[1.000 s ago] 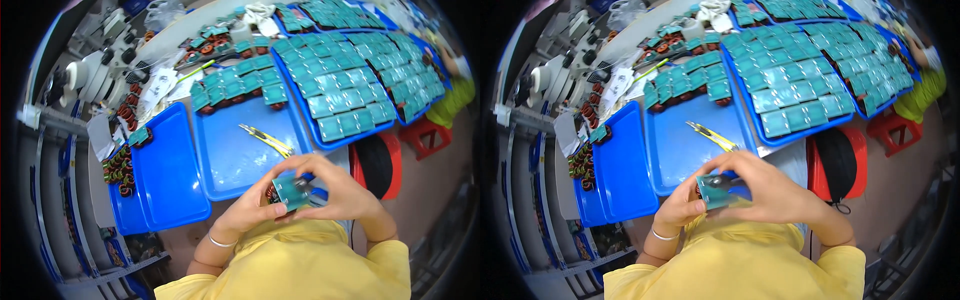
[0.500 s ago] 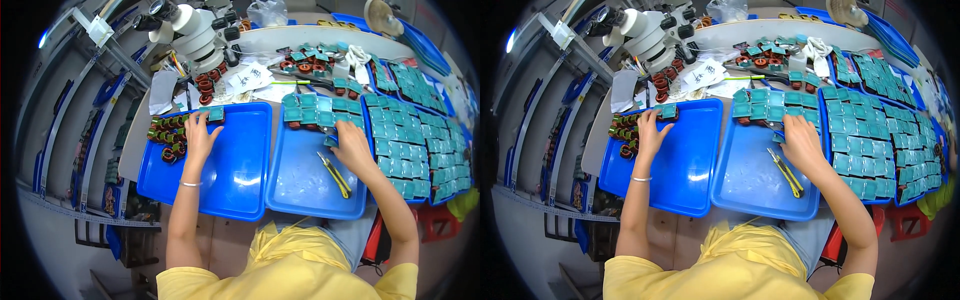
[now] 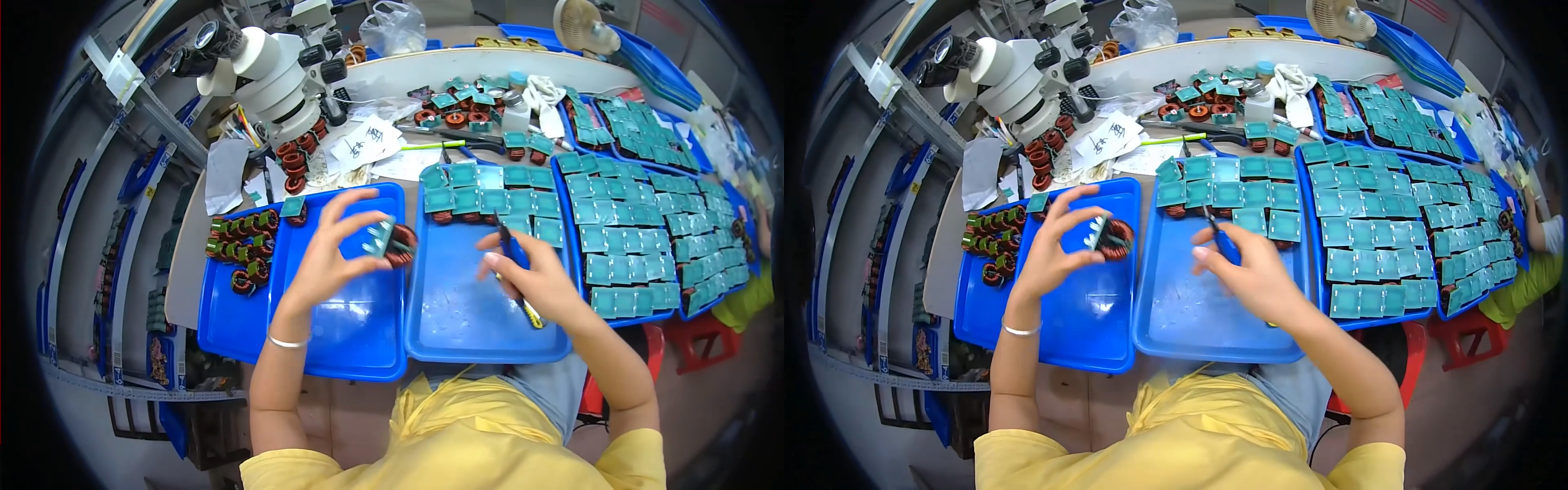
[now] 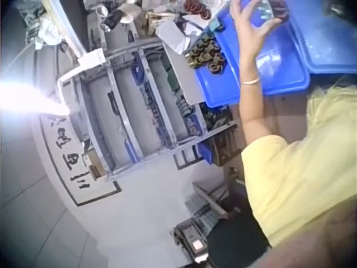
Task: Assembling electronic components by trimming wires on inductors and organizing them into trays.
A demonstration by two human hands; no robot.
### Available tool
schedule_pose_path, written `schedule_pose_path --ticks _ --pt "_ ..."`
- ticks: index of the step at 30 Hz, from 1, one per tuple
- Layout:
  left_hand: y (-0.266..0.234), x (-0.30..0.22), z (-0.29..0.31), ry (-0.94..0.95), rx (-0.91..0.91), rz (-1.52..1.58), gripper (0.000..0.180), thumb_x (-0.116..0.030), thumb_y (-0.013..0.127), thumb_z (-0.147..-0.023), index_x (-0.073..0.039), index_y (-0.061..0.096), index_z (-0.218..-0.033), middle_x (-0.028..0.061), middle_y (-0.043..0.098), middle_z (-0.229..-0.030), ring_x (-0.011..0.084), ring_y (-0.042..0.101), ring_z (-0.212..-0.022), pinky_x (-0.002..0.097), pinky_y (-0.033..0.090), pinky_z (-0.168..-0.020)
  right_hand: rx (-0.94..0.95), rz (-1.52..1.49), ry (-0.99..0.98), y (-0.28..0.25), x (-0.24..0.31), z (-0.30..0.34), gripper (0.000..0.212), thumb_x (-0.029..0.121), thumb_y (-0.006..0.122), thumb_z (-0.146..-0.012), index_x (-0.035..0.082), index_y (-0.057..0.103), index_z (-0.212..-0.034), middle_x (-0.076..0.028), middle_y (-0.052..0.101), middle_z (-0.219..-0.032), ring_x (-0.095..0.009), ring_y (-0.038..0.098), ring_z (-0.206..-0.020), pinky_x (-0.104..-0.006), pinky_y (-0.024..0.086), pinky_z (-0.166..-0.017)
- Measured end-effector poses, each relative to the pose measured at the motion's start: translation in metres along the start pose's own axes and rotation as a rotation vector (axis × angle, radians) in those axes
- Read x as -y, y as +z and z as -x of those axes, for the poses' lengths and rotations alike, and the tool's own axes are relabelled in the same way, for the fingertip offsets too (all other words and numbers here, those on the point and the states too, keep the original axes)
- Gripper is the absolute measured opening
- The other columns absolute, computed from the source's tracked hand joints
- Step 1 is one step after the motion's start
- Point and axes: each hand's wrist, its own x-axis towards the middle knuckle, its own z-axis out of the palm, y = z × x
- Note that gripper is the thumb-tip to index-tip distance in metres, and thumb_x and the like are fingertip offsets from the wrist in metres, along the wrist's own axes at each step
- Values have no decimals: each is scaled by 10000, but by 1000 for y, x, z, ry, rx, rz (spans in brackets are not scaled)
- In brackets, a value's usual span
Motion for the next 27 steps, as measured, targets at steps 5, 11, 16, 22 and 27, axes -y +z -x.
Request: schedule_pose_path --ticks 5,11,16,22,27 --pt "21 -54 5 185 142 179 586 -367 789 -545 -109 652 -1053 98 432 -1289 307 307 -1278 450 243 -1057 278 -659 206 12 1 16 347 218 551 -875 -29 497 -1113 -137 597 -907 -165 574 -626 -269 453 -515" --pt "45 -75 16 68 218 592 684 -317 805 -581 -27 576 -1157 126 447 -1227 259 391 -1196 411 303 -1015 202 -737 91 13 5 53 364 196 555 -875 -61 495 -1126 -132 603 -891 -186 598 -709 -278 454 -572" --pt "69 -89 25 -118 82 982 750 -195 764 -690 14 376 -1296 128 477 -1187 231 450 -1145 358 376 -959 -3 -687 4 12 -3 69 378 148 615 -799 -31 452 -1089 -159 600 -893 -244 626 -729 -316 500 -567" --pt "113 -102 38 -395 -146 1378 371 -22 595 -829 -2 441 -1166 134 525 -1153 185 538 -1048 336 451 -906 -314 -432 -255 21 -17 72 352 -15 694 -686 -1 478 -964 -98 487 -928 -167 573 -802 -297 516 -631" --pt "127 -110 44 -307 -171 1492 428 -95 585 -854 37 403 -1218 147 518 -1177 200 505 -1100 331 395 -956 -348 -242 -400 26 -17 75 393 -43 736 -650 15 496 -956 -78 471 -926 -142 509 -867 -255 452 -773"
